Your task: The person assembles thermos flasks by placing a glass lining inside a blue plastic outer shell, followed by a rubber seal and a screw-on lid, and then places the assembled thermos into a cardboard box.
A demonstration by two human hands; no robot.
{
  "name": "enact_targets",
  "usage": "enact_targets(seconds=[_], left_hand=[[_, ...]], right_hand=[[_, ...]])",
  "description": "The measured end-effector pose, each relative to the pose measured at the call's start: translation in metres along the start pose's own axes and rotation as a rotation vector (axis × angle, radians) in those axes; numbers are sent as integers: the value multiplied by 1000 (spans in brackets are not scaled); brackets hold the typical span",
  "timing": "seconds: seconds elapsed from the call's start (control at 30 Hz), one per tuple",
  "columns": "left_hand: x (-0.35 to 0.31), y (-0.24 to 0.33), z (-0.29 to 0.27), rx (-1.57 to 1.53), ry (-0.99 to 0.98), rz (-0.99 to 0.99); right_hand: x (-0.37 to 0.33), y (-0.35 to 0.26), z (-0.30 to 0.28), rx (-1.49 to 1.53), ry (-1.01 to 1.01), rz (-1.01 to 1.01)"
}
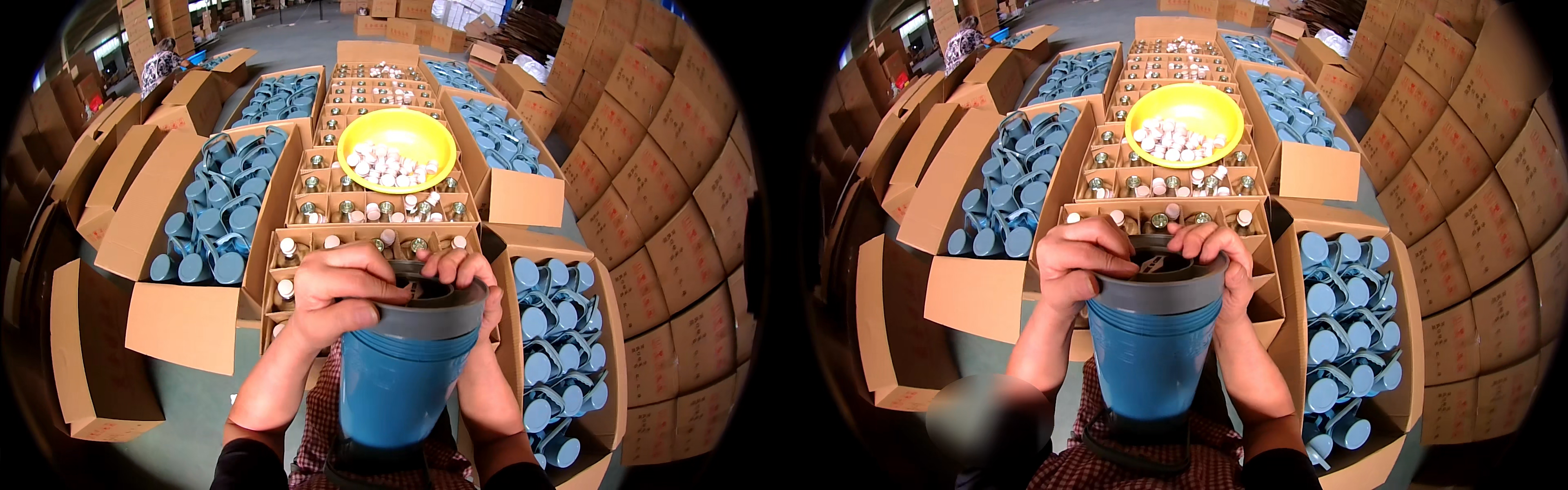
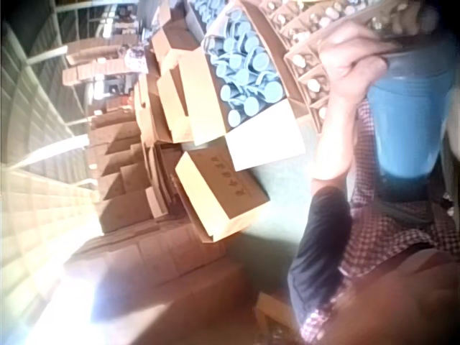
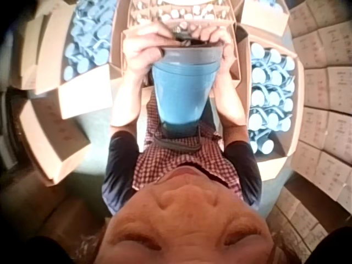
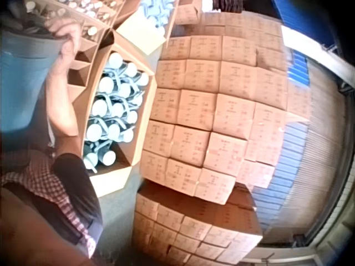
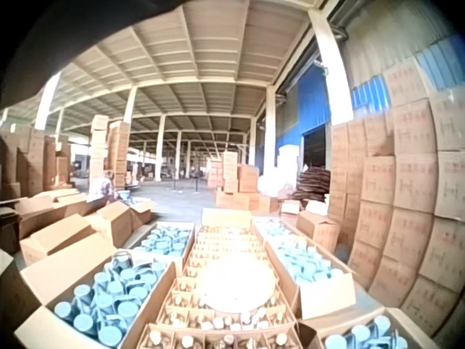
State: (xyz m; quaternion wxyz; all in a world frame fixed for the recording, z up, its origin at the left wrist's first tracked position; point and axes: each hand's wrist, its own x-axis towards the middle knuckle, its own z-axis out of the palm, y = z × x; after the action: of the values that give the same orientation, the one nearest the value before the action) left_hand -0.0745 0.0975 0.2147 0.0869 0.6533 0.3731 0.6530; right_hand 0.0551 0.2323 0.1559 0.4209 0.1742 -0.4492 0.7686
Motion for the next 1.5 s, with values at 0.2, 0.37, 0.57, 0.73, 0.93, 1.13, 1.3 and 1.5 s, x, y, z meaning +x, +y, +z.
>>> enact_targets(seconds=[0.2,0.37,0.57,0.73,0.93,1.13,1.3,1.5], left_hand=[[1,4,-6,114,-120,174],[10,56,3,398,-259,-58],[10,81,25,675,-282,-115],[-5,66,28,720,-162,-18],[-18,40,20,728,-137,-135],[-25,33,5,644,-146,-294],[-11,40,25,861,-223,-284],[-16,37,23,852,-172,-252]], right_hand=[[0,-25,3,-303,24,-105],[-10,-66,46,-879,59,-90],[-11,-76,52,-1104,-32,-11],[-11,-63,48,-1086,-66,-116],[-10,-29,31,-1121,73,-139],[-4,-5,29,-1015,136,-140],[-1,2,32,-1045,149,-52],[-5,33,-4,-382,270,14]])
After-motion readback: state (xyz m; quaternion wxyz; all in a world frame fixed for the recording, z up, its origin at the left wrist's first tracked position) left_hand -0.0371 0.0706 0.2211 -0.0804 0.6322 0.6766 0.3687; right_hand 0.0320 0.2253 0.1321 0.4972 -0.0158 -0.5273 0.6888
